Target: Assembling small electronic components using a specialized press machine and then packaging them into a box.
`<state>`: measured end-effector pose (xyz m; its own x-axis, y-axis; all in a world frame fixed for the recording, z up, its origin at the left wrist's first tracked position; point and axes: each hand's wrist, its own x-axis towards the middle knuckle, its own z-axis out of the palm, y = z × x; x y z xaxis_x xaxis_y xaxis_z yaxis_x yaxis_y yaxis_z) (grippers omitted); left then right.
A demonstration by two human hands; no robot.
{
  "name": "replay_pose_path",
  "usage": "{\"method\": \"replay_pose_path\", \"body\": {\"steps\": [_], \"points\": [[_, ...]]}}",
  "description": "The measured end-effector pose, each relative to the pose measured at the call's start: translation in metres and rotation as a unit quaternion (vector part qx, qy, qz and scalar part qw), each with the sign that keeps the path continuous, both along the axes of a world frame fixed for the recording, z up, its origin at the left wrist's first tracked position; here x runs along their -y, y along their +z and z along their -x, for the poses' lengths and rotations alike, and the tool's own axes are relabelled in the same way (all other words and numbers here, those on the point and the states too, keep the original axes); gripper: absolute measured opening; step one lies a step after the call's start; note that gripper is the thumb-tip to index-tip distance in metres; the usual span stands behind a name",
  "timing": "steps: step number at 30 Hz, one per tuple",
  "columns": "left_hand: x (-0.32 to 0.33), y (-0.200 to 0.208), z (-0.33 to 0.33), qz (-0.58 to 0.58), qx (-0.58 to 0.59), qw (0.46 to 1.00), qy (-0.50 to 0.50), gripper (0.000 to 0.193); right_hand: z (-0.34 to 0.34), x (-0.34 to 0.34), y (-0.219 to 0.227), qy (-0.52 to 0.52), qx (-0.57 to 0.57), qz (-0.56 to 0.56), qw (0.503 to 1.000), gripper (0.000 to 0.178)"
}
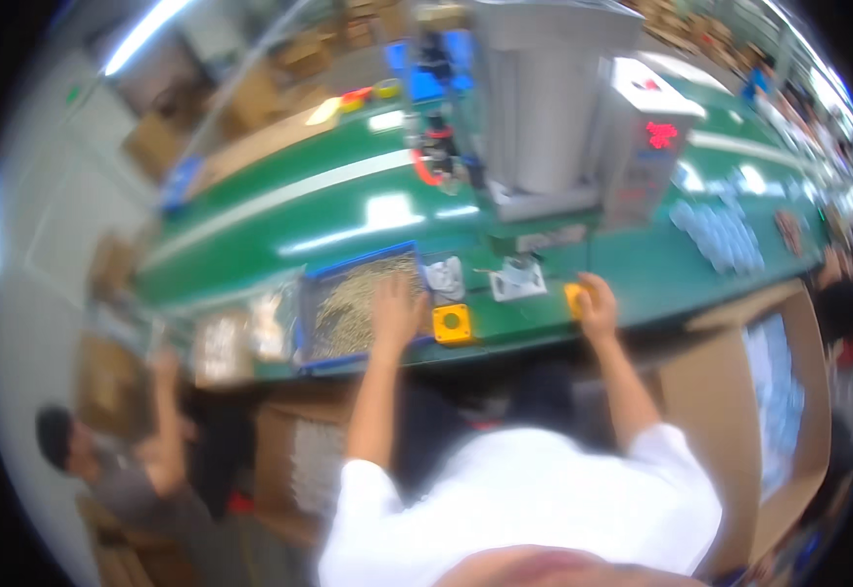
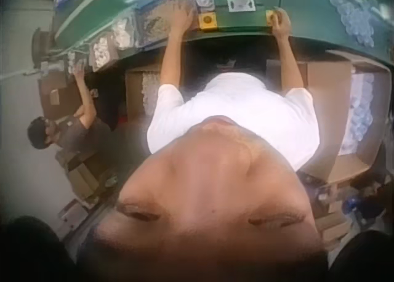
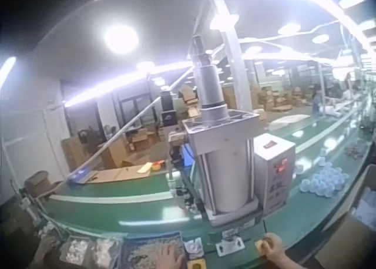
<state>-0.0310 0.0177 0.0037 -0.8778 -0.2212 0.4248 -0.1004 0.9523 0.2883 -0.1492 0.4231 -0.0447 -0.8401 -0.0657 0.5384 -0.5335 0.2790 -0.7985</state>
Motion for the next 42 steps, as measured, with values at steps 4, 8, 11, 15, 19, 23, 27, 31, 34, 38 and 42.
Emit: {"method": "replay_pose_path", "body": {"steps": [4, 8, 11, 15, 19, 23, 27, 31, 34, 38, 42], "points": [[0.036, -0.034, 0.004, 0.046, 0.165, 0.985, 0.001, 0.067, -0.002, 0.009, 0.008, -0.062, -0.043, -0.050, 0.996, 0.025], [0.053, -0.051, 0.017, 0.102, 0.175, 0.978, -0.056, 0.068, -0.005, 0.013, 0.011, -0.081, -0.027, -0.059, 0.995, 0.024], [0.056, -0.051, 0.025, 0.103, 0.172, 0.977, -0.069, 0.069, -0.005, 0.012, 0.017, -0.091, -0.005, -0.066, 0.994, 0.023], [0.055, -0.046, 0.011, 0.052, 0.222, 0.972, -0.056, 0.072, -0.014, 0.017, 0.017, -0.097, -0.022, -0.075, 0.992, 0.022], [0.060, -0.055, 0.016, 0.069, 0.173, 0.980, -0.071, 0.067, -0.016, 0.015, 0.019, -0.085, -0.016, -0.052, 0.995, 0.021], [0.045, -0.035, 0.013, 0.015, 0.199, 0.976, -0.086, 0.068, -0.010, 0.011, 0.016, -0.072, 0.010, -0.053, 0.996, 0.021], [0.046, -0.032, 0.000, 0.038, 0.181, 0.977, -0.103, 0.065, -0.028, 0.027, 0.021, -0.046, 0.008, -0.041, 0.998, 0.026], [0.043, -0.042, 0.013, 0.025, 0.150, 0.983, -0.105, 0.062, -0.027, 0.082, 0.102, -0.060, -0.074, -0.075, 0.993, 0.058], [0.044, -0.036, 0.004, 0.010, 0.169, 0.982, -0.079, 0.063, -0.022, 0.117, 0.112, -0.017, -0.051, -0.130, 0.990, 0.073], [0.047, -0.033, 0.001, 0.006, 0.171, 0.982, -0.082, 0.063, -0.022, 0.117, 0.125, 0.061, 0.082, -0.011, 0.995, 0.069], [0.048, -0.034, 0.007, -0.003, 0.186, 0.979, -0.082, 0.062, -0.004, 0.060, 0.101, -0.105, -0.064, 0.036, 0.992, 0.064]]}}
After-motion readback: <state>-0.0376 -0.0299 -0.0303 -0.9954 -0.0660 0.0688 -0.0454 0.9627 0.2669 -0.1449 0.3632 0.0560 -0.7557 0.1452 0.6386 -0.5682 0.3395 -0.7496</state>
